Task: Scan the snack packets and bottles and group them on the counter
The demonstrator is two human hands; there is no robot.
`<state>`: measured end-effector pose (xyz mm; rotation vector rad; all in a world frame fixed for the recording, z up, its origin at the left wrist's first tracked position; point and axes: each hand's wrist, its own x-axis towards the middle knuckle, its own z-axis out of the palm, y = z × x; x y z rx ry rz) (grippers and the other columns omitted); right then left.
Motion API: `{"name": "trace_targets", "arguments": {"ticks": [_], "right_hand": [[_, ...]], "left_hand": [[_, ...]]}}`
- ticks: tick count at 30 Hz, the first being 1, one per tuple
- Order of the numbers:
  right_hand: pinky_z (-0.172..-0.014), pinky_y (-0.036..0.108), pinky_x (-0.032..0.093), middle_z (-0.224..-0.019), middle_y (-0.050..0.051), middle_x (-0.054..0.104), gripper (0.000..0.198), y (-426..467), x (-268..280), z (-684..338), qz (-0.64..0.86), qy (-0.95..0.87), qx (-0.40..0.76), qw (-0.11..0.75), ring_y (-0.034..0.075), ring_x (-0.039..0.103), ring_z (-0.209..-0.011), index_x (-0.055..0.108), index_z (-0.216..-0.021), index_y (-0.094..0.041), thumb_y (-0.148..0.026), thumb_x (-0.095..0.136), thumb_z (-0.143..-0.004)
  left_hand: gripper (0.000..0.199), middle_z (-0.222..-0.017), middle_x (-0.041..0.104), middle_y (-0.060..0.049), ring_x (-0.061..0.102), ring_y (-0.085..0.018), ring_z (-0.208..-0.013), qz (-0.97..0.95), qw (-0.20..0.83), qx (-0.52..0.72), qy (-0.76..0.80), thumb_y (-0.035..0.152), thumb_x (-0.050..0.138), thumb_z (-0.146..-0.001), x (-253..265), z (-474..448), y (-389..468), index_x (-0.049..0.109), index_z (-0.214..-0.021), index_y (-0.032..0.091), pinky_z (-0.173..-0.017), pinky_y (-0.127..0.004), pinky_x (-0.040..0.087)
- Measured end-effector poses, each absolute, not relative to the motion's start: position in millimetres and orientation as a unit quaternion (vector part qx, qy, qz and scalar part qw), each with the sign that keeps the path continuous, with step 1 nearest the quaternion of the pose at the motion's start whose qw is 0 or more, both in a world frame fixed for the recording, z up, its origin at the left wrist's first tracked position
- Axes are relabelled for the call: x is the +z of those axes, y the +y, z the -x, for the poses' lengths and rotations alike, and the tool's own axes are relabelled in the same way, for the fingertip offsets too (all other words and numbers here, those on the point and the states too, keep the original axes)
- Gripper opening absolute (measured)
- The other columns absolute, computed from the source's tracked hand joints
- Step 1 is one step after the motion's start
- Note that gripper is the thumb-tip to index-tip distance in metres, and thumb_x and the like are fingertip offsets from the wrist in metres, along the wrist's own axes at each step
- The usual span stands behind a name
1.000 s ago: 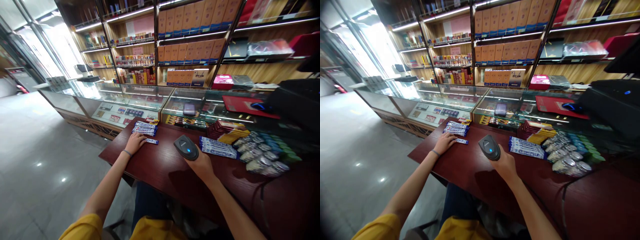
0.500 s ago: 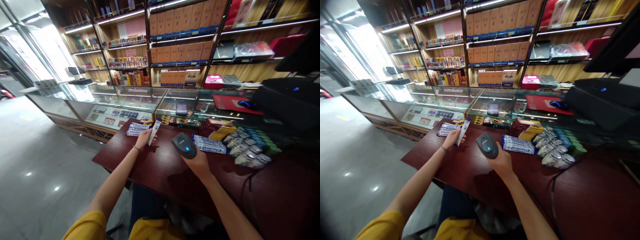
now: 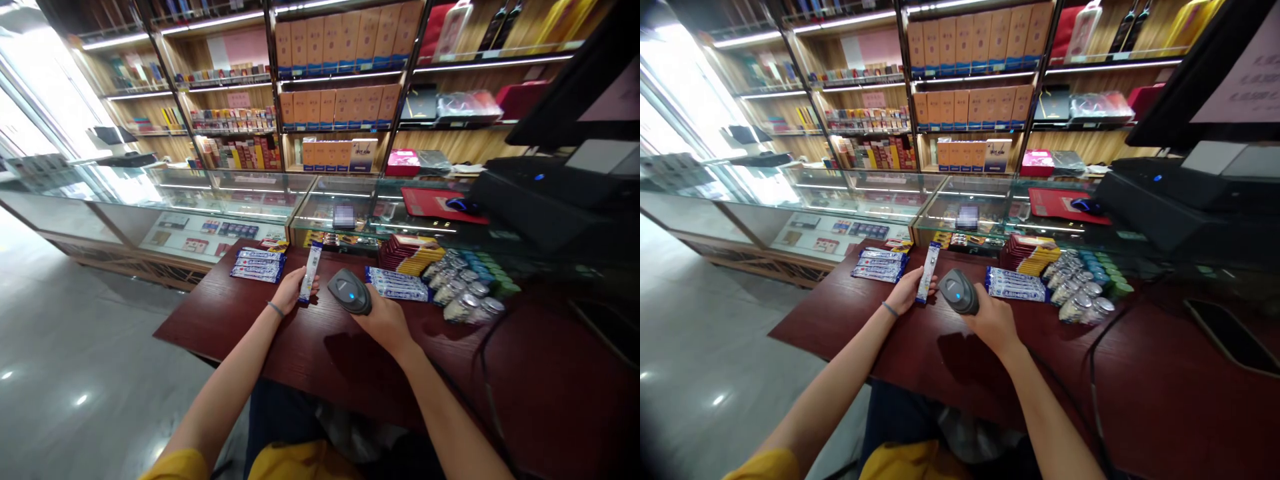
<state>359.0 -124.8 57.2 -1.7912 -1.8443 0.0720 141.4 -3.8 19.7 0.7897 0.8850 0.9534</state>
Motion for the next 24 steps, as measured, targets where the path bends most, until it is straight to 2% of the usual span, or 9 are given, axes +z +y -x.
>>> {"name": "trace_targets", "arguments": {"ticks": [3,11,17,21,24], "right_hand": [[-0.053,0.03,0.039,-0.072,0.002,0.073,0.027,-124,52,-360,0.662,-0.699,0.012,0.271,0.028,0.072,-0.066,0.057,-0.098,-0.026,-0.046,0.062,-0.081],[-0.056,0.03,0.04,-0.078,0.0,0.074,0.033,-125,59,-361,0.679,-0.669,0.059,0.298,0.029,0.073,-0.072,0.056,-0.106,-0.029,-0.046,0.065,-0.079],[-0.059,0.03,0.044,-0.082,0.001,0.075,0.035,-125,62,-367,0.69,-0.63,0.066,0.35,0.029,0.073,-0.077,0.056,-0.109,-0.029,-0.042,0.067,-0.078],[-0.062,0.031,0.047,-0.083,0.004,0.075,0.035,-126,67,-380,0.7,-0.594,0.051,0.393,0.03,0.073,-0.081,0.058,-0.109,-0.028,-0.039,0.067,-0.077],[-0.066,0.033,0.051,-0.088,0.005,0.075,0.036,-128,74,-393,0.702,-0.565,0.044,0.431,0.031,0.073,-0.086,0.059,-0.111,-0.027,-0.038,0.066,-0.077]], "left_hand": [[0.03,-0.101,0.073,-0.015,0.07,-0.016,-0.072,-0.361,0.719,0.436,0.403,0.039,0.061,-0.093,20,-141,-4,0.063,-0.106,0.011,-0.067,-0.031,0.061],[0.026,-0.103,0.073,-0.017,0.07,-0.017,-0.072,-0.351,0.729,0.444,0.385,0.033,0.058,-0.095,23,-140,-6,0.066,-0.103,0.01,-0.066,-0.031,0.061],[0.033,-0.118,0.07,-0.015,0.071,-0.018,-0.09,-0.395,0.716,0.462,0.342,0.028,0.069,-0.086,22,-147,-9,0.068,-0.115,0.012,-0.083,-0.032,0.058],[0.047,-0.122,0.07,-0.011,0.069,-0.02,-0.104,-0.505,0.637,0.464,0.352,0.034,0.075,-0.081,22,-159,-8,0.067,-0.124,0.017,-0.098,-0.037,0.051],[0.042,-0.122,0.071,-0.009,0.067,-0.023,-0.109,-0.628,0.509,0.447,0.382,0.033,0.073,-0.082,26,-172,-8,0.07,-0.121,0.019,-0.103,-0.04,0.048]]}}
